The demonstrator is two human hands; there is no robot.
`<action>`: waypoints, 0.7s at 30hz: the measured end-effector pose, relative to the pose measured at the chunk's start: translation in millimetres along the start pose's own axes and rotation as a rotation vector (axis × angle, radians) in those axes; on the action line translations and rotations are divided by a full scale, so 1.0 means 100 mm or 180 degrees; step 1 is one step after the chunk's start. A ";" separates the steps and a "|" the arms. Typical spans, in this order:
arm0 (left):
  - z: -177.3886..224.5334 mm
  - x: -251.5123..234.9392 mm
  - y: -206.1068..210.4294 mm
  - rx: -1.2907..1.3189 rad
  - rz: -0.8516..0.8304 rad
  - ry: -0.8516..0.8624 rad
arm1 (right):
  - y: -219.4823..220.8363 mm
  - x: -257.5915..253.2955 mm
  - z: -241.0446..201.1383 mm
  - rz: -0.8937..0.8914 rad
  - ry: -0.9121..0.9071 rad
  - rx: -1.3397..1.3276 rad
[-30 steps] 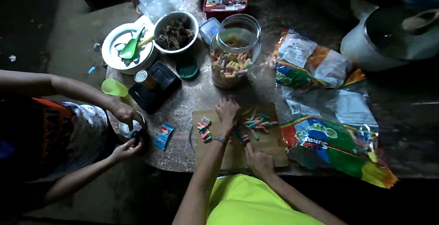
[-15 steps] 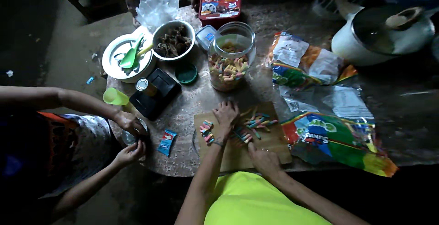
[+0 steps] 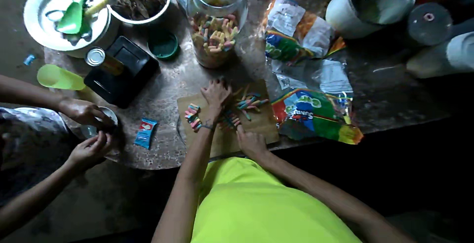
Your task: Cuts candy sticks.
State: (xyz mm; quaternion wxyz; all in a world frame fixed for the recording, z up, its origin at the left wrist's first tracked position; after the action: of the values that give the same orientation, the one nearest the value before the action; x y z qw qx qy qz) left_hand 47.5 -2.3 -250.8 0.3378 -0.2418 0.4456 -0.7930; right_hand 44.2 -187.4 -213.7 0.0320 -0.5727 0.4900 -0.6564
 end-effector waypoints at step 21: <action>0.16 -0.12 -0.23 -0.0238 -0.0140 -0.0160 | 0.20 -0.09 -0.05 0.0819 -0.0071 0.0129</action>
State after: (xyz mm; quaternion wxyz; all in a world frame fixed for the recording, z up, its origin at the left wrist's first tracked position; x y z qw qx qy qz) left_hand 59.4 6.8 -224.2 0.3221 -0.2838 0.4609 -0.7767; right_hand 33.0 -189.5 -233.2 0.1329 -0.5117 0.5457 -0.6502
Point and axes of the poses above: each hand's wrist, its own x-axis away from the middle knuckle, its own y-axis out of the palm, z = x × y, the point moved 9 cm from there along -x, towards the middle knuckle, and after that the axes turned 1 degree about x, right-handed, at the moved point
